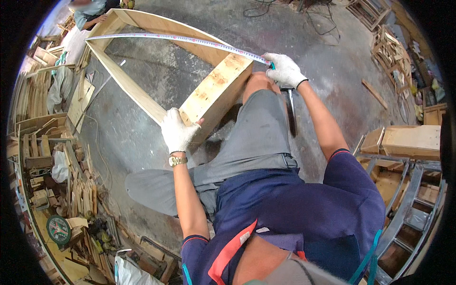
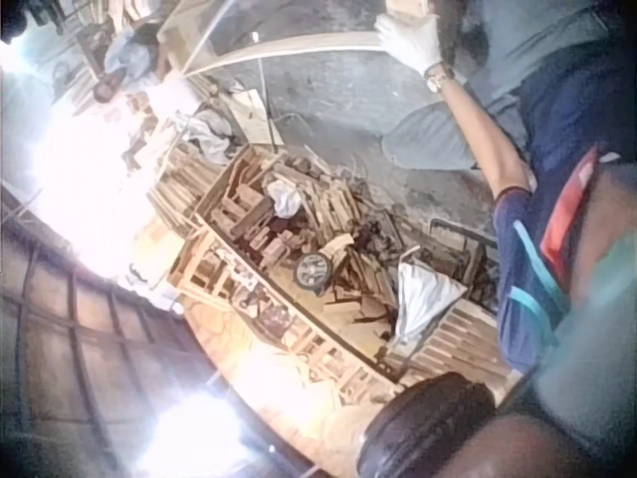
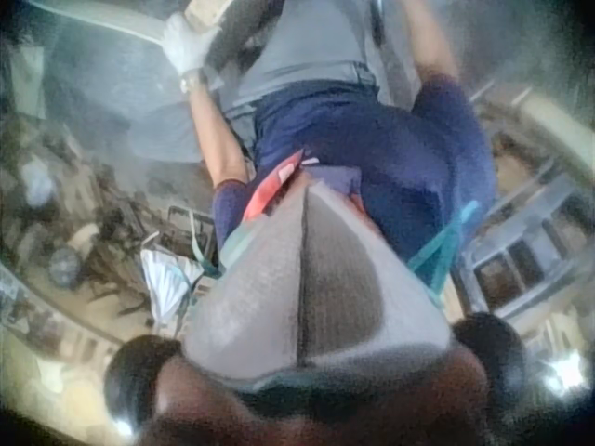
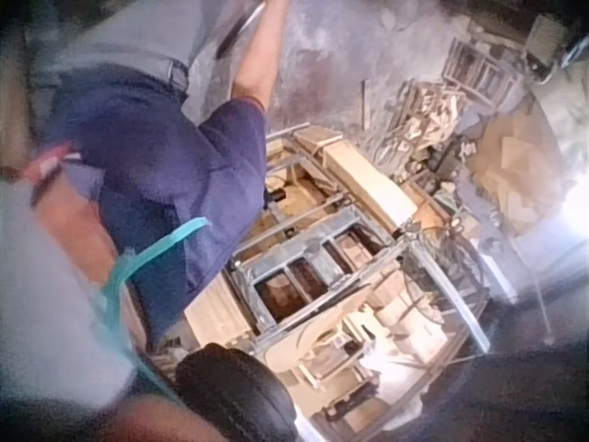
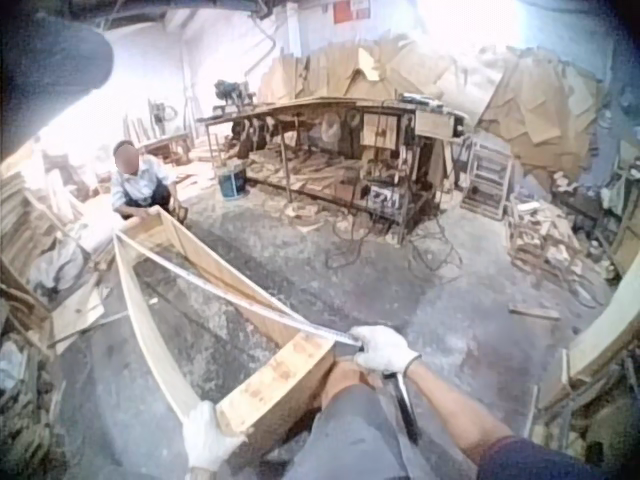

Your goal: The person uses a nail gun to fasten wooden planks into a frame, then measures the frame with a tape measure. The person sits on the floor during the task.

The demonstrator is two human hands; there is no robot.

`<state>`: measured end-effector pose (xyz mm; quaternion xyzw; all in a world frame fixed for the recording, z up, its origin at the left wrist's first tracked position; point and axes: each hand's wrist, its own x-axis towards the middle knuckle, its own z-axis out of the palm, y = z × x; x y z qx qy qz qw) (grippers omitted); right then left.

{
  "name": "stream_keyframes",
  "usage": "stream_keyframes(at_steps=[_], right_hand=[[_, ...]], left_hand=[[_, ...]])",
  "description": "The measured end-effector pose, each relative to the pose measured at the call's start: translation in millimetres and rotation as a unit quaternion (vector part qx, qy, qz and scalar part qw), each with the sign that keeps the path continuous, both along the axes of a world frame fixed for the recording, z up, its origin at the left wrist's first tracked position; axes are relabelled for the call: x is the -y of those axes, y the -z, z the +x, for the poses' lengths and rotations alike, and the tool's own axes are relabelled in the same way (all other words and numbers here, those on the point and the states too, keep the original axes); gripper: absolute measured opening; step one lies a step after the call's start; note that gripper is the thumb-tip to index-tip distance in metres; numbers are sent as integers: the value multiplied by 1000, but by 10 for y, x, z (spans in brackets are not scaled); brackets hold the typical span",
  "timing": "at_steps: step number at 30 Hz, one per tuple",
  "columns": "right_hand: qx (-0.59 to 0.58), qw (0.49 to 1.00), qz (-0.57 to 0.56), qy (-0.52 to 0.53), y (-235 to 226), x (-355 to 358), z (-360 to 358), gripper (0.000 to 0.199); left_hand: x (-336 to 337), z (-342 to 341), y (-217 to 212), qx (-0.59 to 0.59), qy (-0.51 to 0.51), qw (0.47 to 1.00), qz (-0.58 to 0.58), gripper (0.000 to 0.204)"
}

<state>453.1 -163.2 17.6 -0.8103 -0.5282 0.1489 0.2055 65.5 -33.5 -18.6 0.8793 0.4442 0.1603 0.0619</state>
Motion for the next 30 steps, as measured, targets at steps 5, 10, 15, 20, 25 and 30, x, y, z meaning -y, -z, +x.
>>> stream_keyframes(at_steps=[5, 10, 15, 20, 25, 30], right_hand=[[19, 999, 25, -5, 57, 23, 8, 55], [7, 1000, 16, 1, -24, 21, -35, 55], [11, 1000, 11, 7, -11, 11, -40, 55], [30, 999, 30, -10, 74, 25, 9, 57], [21, 1000, 13, -2, 11, 9, 4, 58], [-3, 1000, -1, 6, -28, 4, -28, 56]], left_hand=[[-8, 1, 18, -1, 1, 1000, 15, 74], [6, 20, -29, -9, -5, 1000, -4, 73], [-3, -1, -16, -1, 13, 1000, 29, 75], [3, 7, -2, -6, 9, 1000, 28, 74], [30, 18, -53, -10, 8, 999, 34, 73], [17, 14, -42, -6, 10, 1000, 24, 74]])
